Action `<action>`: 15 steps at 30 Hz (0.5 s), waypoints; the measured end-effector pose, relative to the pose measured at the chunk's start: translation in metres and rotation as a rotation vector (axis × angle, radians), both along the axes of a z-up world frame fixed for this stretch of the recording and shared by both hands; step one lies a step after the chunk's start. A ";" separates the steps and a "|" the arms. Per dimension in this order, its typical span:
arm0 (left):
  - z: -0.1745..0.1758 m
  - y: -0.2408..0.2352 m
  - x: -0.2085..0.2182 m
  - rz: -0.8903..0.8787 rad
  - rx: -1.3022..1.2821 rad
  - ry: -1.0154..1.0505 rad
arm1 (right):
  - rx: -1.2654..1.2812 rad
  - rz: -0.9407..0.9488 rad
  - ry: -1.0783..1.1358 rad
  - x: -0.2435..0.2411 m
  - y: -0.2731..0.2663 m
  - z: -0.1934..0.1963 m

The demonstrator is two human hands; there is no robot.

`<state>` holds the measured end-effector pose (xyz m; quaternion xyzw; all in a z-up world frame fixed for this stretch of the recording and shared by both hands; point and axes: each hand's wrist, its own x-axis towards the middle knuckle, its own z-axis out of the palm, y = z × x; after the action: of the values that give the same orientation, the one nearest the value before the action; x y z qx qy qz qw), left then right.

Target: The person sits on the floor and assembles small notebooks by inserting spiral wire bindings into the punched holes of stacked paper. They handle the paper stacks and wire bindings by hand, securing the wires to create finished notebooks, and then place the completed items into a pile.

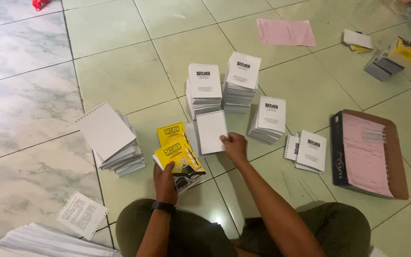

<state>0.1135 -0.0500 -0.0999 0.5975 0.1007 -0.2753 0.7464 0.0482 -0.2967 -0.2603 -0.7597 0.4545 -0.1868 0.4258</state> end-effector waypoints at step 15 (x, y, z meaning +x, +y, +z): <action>-0.047 -0.064 -0.070 -0.350 0.043 -0.585 | 0.265 0.272 -0.025 -0.119 0.073 0.132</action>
<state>0.0438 -0.1137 -0.1468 0.6751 -0.2158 -0.2140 0.6722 -0.0710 -0.2238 -0.1287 -0.7491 0.3632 -0.0754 0.5489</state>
